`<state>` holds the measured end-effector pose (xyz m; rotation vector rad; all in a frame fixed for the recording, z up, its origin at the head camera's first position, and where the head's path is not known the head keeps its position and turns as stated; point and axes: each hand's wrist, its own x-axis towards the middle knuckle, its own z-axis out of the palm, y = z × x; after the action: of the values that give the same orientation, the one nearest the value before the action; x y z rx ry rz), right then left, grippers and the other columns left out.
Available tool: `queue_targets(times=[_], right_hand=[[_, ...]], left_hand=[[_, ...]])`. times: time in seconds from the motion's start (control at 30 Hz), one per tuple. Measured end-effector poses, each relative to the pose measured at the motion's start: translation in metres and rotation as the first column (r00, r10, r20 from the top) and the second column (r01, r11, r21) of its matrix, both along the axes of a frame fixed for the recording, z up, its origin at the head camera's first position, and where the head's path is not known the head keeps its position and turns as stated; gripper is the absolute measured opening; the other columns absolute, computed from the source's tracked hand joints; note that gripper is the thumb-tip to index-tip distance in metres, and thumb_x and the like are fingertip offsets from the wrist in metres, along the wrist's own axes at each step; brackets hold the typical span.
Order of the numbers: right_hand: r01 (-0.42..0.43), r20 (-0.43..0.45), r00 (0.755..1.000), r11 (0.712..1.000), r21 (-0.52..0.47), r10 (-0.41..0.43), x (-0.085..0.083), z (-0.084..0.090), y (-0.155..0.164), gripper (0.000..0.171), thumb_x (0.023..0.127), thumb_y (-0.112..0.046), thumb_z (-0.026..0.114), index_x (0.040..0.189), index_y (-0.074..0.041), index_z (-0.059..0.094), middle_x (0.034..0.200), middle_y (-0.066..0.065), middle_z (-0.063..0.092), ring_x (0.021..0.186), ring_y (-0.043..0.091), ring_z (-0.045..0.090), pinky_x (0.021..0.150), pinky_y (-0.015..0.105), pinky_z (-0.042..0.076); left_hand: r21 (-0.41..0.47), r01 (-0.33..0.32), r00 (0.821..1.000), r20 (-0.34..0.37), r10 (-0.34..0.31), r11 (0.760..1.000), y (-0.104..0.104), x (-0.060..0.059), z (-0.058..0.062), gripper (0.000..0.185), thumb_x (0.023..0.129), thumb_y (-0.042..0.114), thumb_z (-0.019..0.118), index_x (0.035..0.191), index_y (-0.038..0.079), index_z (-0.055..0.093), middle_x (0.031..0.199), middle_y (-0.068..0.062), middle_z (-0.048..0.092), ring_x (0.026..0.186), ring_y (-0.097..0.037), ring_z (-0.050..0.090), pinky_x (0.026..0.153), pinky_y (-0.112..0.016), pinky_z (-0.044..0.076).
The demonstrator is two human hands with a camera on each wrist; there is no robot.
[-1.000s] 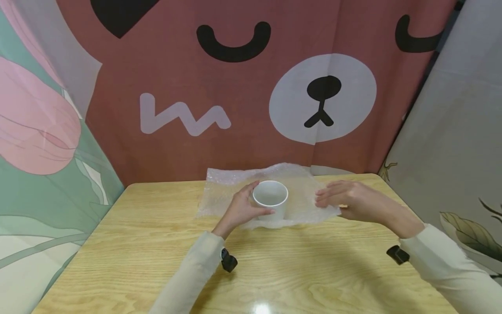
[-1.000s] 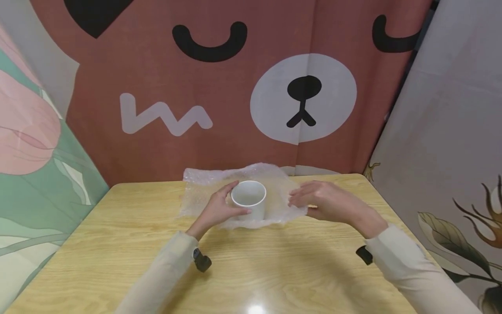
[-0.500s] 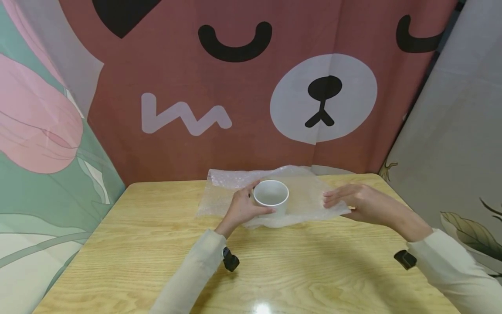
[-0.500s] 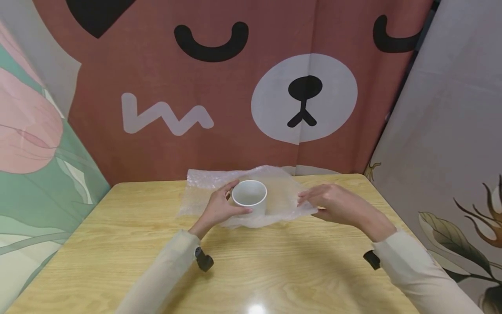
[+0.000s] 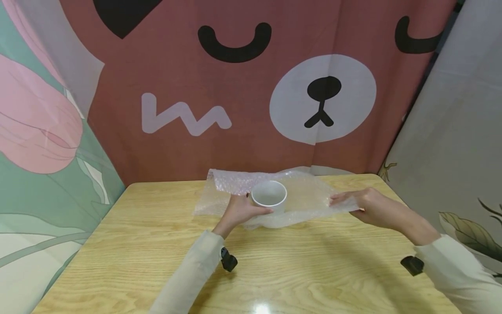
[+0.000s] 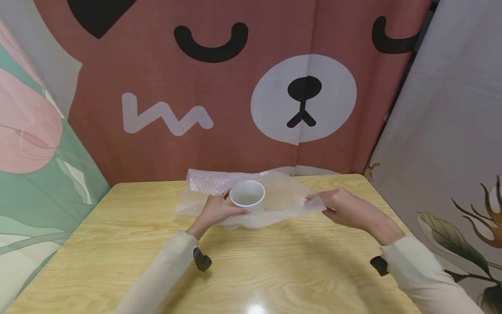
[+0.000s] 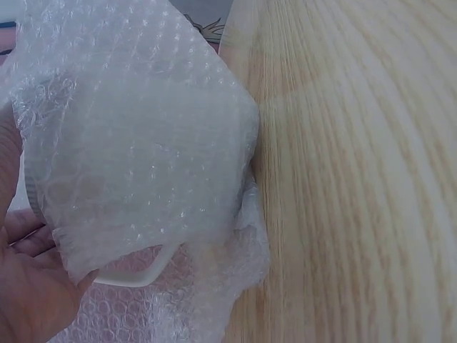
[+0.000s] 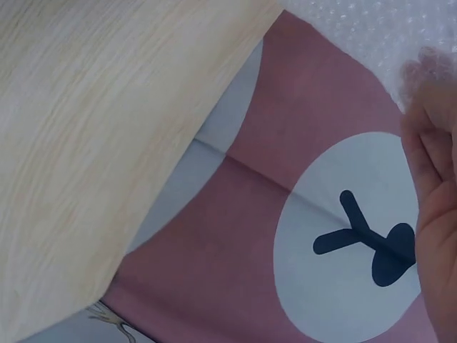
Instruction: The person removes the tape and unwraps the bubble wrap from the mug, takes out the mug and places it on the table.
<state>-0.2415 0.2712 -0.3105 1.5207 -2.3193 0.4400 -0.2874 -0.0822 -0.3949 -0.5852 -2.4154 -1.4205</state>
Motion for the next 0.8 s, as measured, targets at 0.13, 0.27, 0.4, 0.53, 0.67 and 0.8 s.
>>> queue_targets(times=[0.13,0.27,0.4,0.53,0.67,0.8], right_hand=[[-0.029,0.099,0.994,0.995,-0.097,0.039,-0.002,-0.004,0.005,0.069,0.068,0.033,0.050,0.116,-0.012,0.072,0.113,0.013,0.069,0.109,0.021,0.062,0.048,0.011,0.033],[-0.056,0.140,0.987,0.981,-0.188,0.083,-0.003,-0.006,0.007,0.060,0.075,0.029,0.047,0.116,-0.008,0.070,0.115,0.012,0.068,0.107,0.007,0.061,0.056,0.010,0.039],[-0.029,0.220,0.972,0.971,-0.238,0.083,-0.003,-0.002,0.005,0.043,0.089,0.020,0.049,0.123,-0.002,0.064,0.114,0.009,0.069,0.098,0.006,0.064,0.078,0.013,0.045],[0.091,0.335,0.942,0.970,-0.227,-0.009,-0.001,0.005,0.000,0.035,0.097,0.009,0.047,0.129,0.000,0.059,0.103,0.003,0.072,0.094,0.013,0.068,0.080,0.014,0.047],[0.217,0.351,0.923,0.966,-0.143,-0.156,0.000,0.010,-0.005,0.024,0.095,-0.009,0.062,0.119,-0.009,0.069,0.100,-0.005,0.072,0.085,0.007,0.068,0.061,0.020,0.050],[0.268,0.336,0.914,0.960,-0.083,-0.226,0.000,0.011,-0.009,0.022,0.087,-0.024,0.075,0.108,-0.017,0.075,0.102,-0.010,0.071,0.088,0.005,0.066,0.067,0.028,0.054]], left_hand=[[0.018,0.023,1.000,-0.022,-0.022,1.000,0.000,0.000,0.000,0.080,0.055,0.029,0.096,0.123,0.009,0.059,0.113,-0.004,0.064,0.102,-0.019,0.061,0.087,-0.037,0.050],[0.021,0.038,0.999,-0.021,-0.037,0.999,-0.001,0.001,0.002,0.079,0.057,0.030,0.096,0.123,0.007,0.059,0.112,-0.007,0.065,0.101,-0.021,0.062,0.087,-0.037,0.050],[0.040,0.058,0.998,-0.032,-0.057,0.997,-0.001,0.002,0.002,0.081,0.057,0.029,0.096,0.126,0.009,0.057,0.116,-0.009,0.064,0.104,-0.024,0.061,0.088,-0.038,0.049],[0.054,0.063,0.997,-0.046,-0.061,0.997,-0.001,0.001,0.002,0.084,0.056,0.028,0.096,0.127,0.010,0.055,0.119,-0.009,0.061,0.106,-0.024,0.060,0.089,-0.037,0.049],[0.049,0.053,0.998,-0.044,-0.051,0.997,-0.001,0.001,0.001,0.084,0.055,0.028,0.097,0.127,0.010,0.056,0.118,-0.008,0.062,0.106,-0.024,0.060,0.090,-0.039,0.048],[-0.001,0.022,1.000,-0.009,-0.022,1.000,-0.001,0.002,0.000,0.082,0.057,0.035,0.095,0.126,0.010,0.057,0.115,-0.006,0.063,0.104,-0.023,0.060,0.090,-0.040,0.047]])
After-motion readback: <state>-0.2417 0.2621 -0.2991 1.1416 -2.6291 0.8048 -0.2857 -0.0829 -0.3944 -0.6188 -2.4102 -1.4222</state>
